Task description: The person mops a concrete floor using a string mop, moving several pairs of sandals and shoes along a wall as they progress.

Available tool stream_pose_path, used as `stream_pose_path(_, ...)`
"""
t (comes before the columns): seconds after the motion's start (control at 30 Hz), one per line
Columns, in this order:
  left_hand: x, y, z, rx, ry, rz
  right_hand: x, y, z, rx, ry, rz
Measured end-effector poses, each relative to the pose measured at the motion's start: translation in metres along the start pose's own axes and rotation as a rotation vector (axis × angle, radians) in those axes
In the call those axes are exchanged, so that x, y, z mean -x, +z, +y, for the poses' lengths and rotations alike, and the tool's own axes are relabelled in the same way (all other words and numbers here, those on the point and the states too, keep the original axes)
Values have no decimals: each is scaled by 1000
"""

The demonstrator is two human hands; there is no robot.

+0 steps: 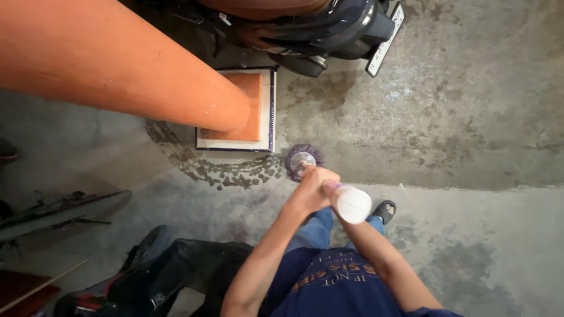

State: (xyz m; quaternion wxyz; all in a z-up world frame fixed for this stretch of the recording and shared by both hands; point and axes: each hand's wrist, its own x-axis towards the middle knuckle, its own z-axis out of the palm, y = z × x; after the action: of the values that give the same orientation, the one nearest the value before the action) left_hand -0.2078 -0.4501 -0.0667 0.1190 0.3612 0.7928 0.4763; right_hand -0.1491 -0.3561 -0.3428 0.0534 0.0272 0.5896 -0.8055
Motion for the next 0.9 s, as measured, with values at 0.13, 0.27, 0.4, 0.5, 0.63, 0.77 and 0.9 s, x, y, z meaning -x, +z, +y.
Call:
stream_pose_path(0.13, 12, -28, -19, 2, -89, 46, -26, 38, 14, -40, -14, -49)
stream_pose_path(0.27, 16, -40, -21, 12, -62, 49, -40, 57, 17, -61, -39, -47)
stream_pose_path(0.4, 10, -35, -11, 41, -19, 44, -40, 58, 8, -103, -109, 38)
stream_pose_path(0.5, 1, -25, 2, 67, 42, 42, -34, 56, -9, -232, -279, 296)
stream_pose_path(0.63, -8, -3, 30, 9, 127, 32, -13, 58, -52, -330, -482, 557)
stream_pose_path(0.77, -16, 27, 59, 95, 149, 45, 31, 19, -104, -63, -434, 408)
stream_pose_path(0.9, -30, 53, 87, 144, -134, -86, 43, -79, -134, 724, -2, -79)
